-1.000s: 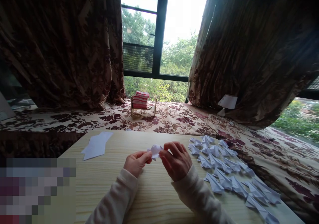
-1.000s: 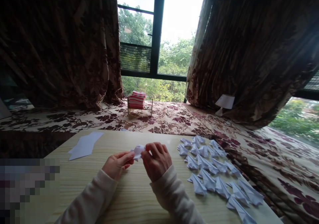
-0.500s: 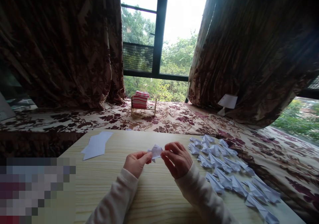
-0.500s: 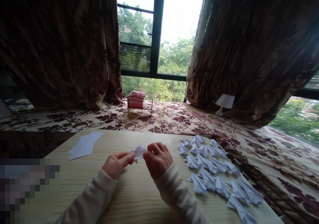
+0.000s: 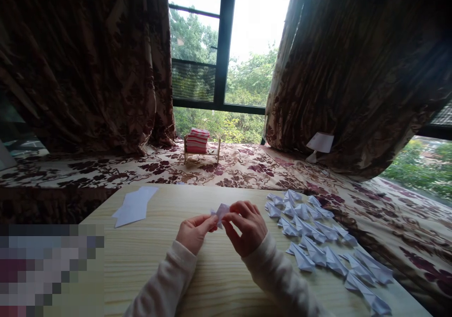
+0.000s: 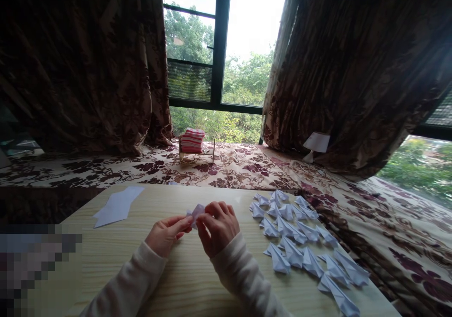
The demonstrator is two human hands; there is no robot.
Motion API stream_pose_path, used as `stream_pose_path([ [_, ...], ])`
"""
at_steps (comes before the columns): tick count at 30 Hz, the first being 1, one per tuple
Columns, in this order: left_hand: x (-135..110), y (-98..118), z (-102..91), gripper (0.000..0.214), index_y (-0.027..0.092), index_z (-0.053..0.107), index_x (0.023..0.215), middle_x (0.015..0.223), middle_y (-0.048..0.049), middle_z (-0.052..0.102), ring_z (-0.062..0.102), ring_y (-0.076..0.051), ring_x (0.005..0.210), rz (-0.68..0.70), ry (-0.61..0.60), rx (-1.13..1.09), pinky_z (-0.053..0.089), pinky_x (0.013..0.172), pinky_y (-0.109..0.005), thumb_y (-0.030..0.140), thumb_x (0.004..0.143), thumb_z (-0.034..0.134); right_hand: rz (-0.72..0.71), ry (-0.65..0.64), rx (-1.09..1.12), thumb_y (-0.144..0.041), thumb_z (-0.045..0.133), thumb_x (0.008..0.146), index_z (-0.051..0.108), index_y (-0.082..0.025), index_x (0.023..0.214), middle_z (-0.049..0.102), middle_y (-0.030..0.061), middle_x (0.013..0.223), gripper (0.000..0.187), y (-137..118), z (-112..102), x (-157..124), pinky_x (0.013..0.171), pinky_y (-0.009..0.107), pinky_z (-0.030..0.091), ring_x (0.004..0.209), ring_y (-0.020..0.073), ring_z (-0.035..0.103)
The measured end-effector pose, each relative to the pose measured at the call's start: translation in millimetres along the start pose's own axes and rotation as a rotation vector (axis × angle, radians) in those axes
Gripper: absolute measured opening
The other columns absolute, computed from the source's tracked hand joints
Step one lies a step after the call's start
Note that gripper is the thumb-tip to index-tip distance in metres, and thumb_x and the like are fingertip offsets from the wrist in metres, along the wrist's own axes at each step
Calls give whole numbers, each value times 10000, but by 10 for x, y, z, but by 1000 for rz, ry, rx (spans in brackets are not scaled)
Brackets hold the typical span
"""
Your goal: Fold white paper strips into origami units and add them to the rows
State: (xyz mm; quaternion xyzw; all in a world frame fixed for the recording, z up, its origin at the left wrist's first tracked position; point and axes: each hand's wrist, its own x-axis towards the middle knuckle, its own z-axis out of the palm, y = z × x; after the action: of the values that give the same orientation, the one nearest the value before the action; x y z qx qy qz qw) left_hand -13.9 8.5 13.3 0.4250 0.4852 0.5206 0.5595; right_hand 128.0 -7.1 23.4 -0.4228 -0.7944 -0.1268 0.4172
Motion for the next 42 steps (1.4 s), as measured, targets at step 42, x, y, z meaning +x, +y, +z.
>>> stream_pose_path([
  [42,-71,16,9,161,157,653,497,499,29,593,485,-102,568,150,-63,25,371,567,-188,300,558,697,858,97,1010,-424,722,527,667,-140,672,518,-25,475,323,107,77,9,452,216,341,453,82,420],
])
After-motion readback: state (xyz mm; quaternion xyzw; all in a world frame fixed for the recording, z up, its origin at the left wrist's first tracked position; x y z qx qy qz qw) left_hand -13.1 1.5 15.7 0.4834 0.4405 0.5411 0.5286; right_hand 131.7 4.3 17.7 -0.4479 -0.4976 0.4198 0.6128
